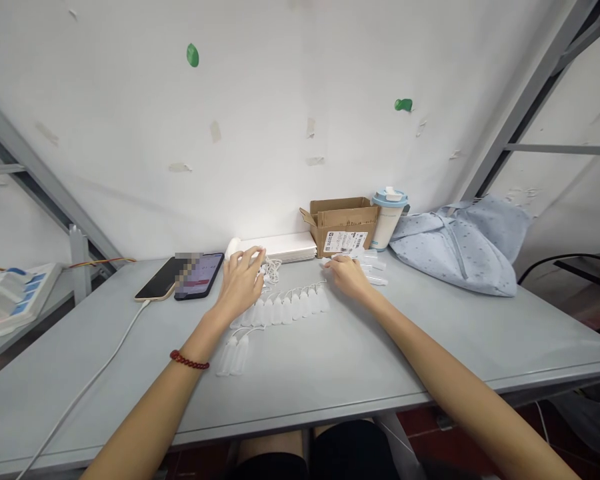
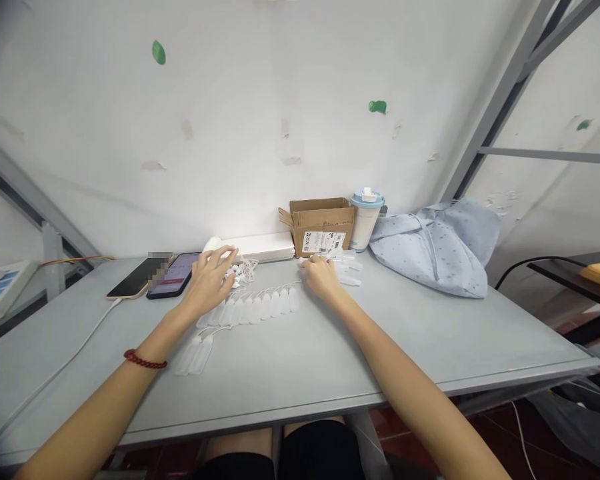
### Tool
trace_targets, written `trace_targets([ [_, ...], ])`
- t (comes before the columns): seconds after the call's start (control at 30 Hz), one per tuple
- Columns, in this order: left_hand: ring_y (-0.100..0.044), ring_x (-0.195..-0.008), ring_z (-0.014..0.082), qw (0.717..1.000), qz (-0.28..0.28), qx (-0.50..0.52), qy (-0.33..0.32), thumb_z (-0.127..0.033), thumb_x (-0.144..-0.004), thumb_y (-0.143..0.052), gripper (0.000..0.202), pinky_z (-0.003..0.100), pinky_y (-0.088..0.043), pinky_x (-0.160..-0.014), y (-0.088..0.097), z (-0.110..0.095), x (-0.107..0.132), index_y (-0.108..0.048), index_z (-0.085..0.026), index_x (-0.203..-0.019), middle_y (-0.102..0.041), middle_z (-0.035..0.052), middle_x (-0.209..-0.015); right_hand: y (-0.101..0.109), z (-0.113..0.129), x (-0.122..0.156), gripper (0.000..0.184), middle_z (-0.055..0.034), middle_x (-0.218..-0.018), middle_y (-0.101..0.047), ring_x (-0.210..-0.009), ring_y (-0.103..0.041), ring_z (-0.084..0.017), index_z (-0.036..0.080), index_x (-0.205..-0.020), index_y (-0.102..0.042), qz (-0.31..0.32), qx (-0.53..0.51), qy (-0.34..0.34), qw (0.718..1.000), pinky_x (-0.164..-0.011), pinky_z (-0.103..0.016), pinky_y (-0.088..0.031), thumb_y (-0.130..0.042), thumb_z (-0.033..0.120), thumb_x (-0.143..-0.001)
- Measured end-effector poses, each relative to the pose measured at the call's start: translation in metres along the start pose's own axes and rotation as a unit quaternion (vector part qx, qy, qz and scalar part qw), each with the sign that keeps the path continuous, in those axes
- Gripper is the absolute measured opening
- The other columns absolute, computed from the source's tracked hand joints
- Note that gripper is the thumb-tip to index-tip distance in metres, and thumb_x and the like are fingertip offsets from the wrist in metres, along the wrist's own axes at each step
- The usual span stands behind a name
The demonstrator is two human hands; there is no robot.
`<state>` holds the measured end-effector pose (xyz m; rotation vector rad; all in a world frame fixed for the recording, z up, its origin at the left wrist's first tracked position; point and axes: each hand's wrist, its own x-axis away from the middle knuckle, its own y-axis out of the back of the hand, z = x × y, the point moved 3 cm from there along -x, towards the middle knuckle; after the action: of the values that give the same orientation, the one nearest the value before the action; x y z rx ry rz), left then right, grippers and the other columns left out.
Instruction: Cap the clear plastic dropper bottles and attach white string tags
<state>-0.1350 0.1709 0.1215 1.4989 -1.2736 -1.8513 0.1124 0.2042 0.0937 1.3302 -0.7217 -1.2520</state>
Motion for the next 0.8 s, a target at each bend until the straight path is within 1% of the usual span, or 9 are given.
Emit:
trace_targets([
  [0.1, -0.037, -0.112, 0.0334, 0.999, 0.034, 0.007, -0.012, -0.020, -0.081, -0.043, 0.049, 0.047, -0.036, -0.087, -0.006, 0.001, 0.001, -0.045, -0.017, -0.130, -0.045, 0.0110, -0.133, 0.005, 0.004, 0.001, 0.036, -0.0117, -0.106, -0.064, -0.104, -0.053, -0.023, 0.014, -0.102, -0.065, -0.022, -0.040, 0.009, 0.999, -0.083, -0.031, -0.036, -0.037, 0.004, -0.083],
  [0.2, -0.036, -0.113, 0.0337, 0.999, 0.030, 0.020, 0.003, -0.020, -0.082, -0.043, 0.052, 0.047, -0.037, -0.086, -0.006, 0.003, 0.000, -0.040, -0.015, -0.134, -0.042, 0.0114, -0.136, 0.007, 0.009, 0.001, 0.031, -0.0094, -0.101, -0.066, -0.100, -0.056, -0.020, 0.014, -0.097, -0.066, -0.044, -0.078, 0.023, 0.996, -0.083, -0.029, -0.038, -0.040, 0.004, -0.082],
  [0.3, -0.036, -0.116, 0.0333, 0.999, 0.010, 0.049, 0.012, -0.021, -0.082, -0.043, 0.053, 0.049, -0.037, -0.089, -0.005, 0.004, -0.001, -0.039, -0.015, -0.134, -0.042, 0.0110, -0.136, 0.009, 0.013, 0.002, 0.027, -0.0078, -0.100, -0.066, -0.097, -0.057, -0.018, 0.015, -0.094, -0.064, -0.068, -0.117, 0.037, 0.990, -0.083, -0.027, -0.040, -0.042, 0.005, -0.082],
  [0.37, -0.039, -0.117, 0.0308, 0.995, -0.019, 0.097, 0.007, -0.020, -0.082, -0.043, 0.048, 0.048, -0.036, -0.094, -0.004, 0.003, -0.002, -0.046, -0.013, -0.129, -0.048, 0.0121, -0.131, 0.011, 0.016, 0.004, 0.023, -0.0062, -0.095, -0.067, -0.091, -0.058, -0.017, 0.016, -0.091, -0.064, -0.091, -0.176, 0.036, 0.979, -0.081, -0.027, -0.042, -0.045, 0.008, -0.081],
  [0.43, -0.046, -0.113, 0.0267, 0.983, -0.060, 0.172, 0.021, -0.019, -0.081, -0.044, 0.039, 0.043, -0.037, -0.096, -0.001, 0.002, -0.003, -0.055, -0.011, -0.118, -0.056, 0.0130, -0.121, 0.013, 0.017, 0.005, 0.017, -0.0043, -0.088, -0.067, -0.084, -0.059, -0.017, 0.017, -0.088, -0.062, -0.110, -0.254, 0.024, 0.961, -0.079, -0.029, -0.044, -0.049, 0.011, -0.079],
  [0.5, -0.055, -0.102, 0.0230, 0.960, -0.089, 0.259, 0.064, -0.021, -0.080, -0.047, 0.031, 0.039, -0.042, -0.092, 0.002, 0.001, -0.003, -0.061, -0.012, -0.106, -0.062, 0.0116, -0.111, 0.014, 0.020, 0.007, 0.014, -0.0033, -0.085, -0.066, -0.080, -0.059, -0.017, 0.018, -0.088, -0.060, -0.110, -0.324, 0.019, 0.939, -0.077, -0.031, -0.045, -0.052, 0.015, -0.077],
  [0.57, -0.060, -0.090, 0.0201, 0.924, -0.092, 0.354, 0.113, -0.024, -0.077, -0.053, 0.024, 0.036, -0.046, -0.086, 0.005, -0.001, -0.002, -0.064, -0.014, -0.096, -0.065, 0.0091, -0.104, 0.013, 0.025, 0.009, 0.014, -0.0037, -0.087, -0.065, -0.081, -0.059, -0.017, 0.018, -0.089, -0.058, -0.097, -0.382, 0.028, 0.919, -0.075, -0.031, -0.047, -0.055, 0.018, -0.076],
  [0.7, -0.062, -0.081, 0.0190, 0.827, -0.048, 0.526, 0.195, -0.030, -0.068, -0.068, 0.023, 0.032, -0.048, -0.078, 0.011, -0.010, -0.001, -0.065, -0.014, -0.083, -0.067, 0.0068, -0.086, 0.013, 0.038, 0.015, 0.017, -0.0050, -0.090, -0.064, -0.082, -0.060, -0.017, 0.018, -0.092, -0.055, -0.067, -0.439, 0.048, 0.894, -0.075, -0.032, -0.049, -0.057, 0.020, -0.075],
  [0.8, -0.061, -0.076, 0.0172, 0.766, -0.009, 0.604, 0.220, -0.029, -0.062, -0.073, 0.022, 0.031, -0.047, -0.075, 0.015, -0.017, 0.000, -0.066, -0.014, -0.076, -0.067, 0.0050, -0.079, 0.015, 0.048, 0.020, 0.018, -0.0060, -0.092, -0.064, -0.084, -0.060, -0.017, 0.018, -0.095, -0.055, -0.048, -0.454, 0.064, 0.887, -0.077, -0.034, -0.049, -0.056, 0.020, -0.077],
])
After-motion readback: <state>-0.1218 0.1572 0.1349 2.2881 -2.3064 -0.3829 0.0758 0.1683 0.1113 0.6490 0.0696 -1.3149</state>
